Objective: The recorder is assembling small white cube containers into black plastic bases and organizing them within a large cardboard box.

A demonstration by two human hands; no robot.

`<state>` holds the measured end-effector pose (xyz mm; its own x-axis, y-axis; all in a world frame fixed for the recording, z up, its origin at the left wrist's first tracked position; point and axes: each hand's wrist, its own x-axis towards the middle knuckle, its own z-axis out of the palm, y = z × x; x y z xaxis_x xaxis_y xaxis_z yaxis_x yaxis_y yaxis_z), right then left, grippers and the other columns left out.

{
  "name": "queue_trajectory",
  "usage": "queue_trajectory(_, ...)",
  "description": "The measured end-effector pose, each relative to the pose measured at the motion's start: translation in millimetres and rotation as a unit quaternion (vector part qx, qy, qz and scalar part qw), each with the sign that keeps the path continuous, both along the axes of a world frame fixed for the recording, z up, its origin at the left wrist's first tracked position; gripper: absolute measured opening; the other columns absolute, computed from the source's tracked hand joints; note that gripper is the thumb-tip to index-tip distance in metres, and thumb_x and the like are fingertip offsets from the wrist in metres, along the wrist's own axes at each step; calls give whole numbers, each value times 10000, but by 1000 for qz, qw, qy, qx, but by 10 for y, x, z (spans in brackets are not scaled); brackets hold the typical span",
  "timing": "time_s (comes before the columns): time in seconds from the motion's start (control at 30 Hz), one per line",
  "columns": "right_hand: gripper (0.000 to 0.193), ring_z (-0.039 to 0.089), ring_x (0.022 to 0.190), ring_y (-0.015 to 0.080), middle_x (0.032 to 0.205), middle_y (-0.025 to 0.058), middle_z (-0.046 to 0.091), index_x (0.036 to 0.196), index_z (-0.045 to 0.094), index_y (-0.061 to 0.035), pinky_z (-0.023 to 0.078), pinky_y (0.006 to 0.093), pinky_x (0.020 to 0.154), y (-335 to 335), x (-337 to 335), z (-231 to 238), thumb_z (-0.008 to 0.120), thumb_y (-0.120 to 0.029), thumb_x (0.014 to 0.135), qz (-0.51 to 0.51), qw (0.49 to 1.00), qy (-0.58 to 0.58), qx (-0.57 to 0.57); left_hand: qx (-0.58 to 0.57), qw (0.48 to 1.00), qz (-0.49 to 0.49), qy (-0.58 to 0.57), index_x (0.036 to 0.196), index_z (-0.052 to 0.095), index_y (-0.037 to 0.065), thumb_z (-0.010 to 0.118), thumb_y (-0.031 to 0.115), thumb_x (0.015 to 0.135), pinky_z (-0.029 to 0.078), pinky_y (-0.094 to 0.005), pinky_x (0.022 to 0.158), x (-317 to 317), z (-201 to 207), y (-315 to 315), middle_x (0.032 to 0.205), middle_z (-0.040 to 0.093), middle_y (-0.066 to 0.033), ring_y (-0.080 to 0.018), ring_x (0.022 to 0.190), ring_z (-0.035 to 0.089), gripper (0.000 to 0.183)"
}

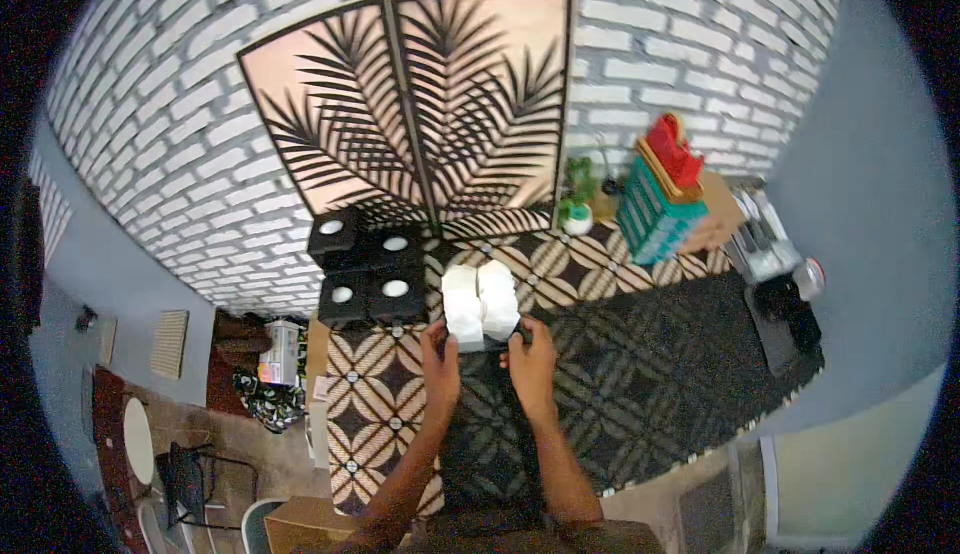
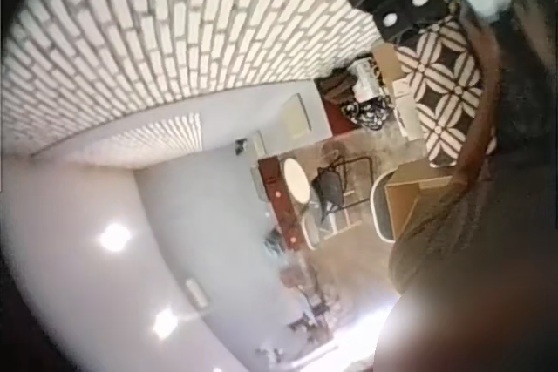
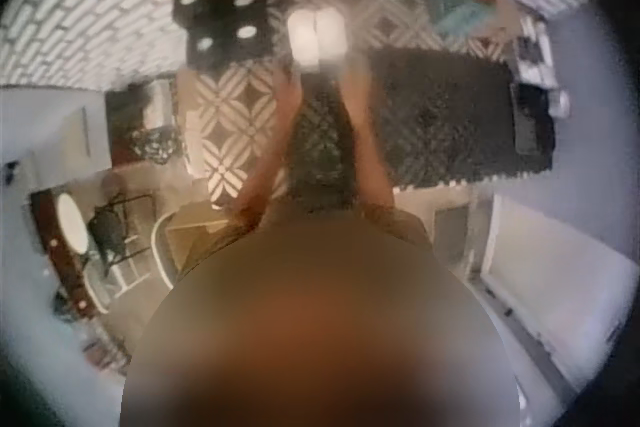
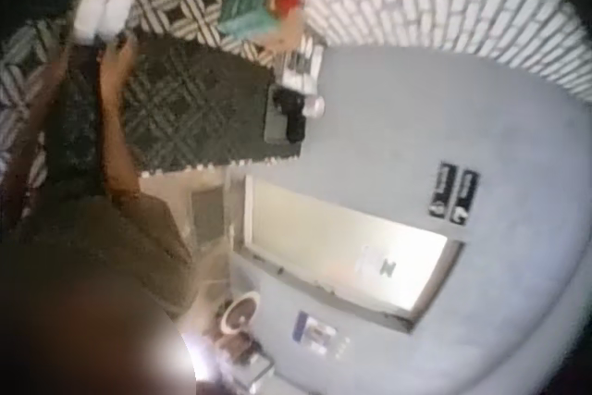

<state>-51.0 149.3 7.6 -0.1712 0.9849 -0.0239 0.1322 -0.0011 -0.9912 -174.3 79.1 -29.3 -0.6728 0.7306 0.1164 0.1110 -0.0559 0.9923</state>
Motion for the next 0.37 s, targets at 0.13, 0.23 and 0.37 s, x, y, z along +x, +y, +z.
queue_trajectory(0.13,278,639,561,167,832,151,628,1176,503,71,540,303,506,296,-855,2,491,-55,928,42,996,68,-28,46,998,46,3,1338,428,5,427,233,1025,357,-355,1024,-842,199,0,1338,469,-145,-246,1219,463,387)
queue_trajectory(0.23,305,638,546,173,811,159,627,1202,484,80,540,312,501,484,-1484,34,483,-69,936,54,995,69,-42,42,978,182,94,1364,418,3,461,198,1004,349,-353,1023,-1748,74,35,1378,432,-163,-259,1248,432,411)
queue_trajectory(0.37,358,643,542,220,848,198,626,1258,450,68,561,334,504,746,-2154,-136,491,-90,939,58,996,57,-39,5,951,246,189,1444,344,54,474,295,1002,229,-424,1131,-2829,-161,181,1481,333,-155,-327,1377,285,520)
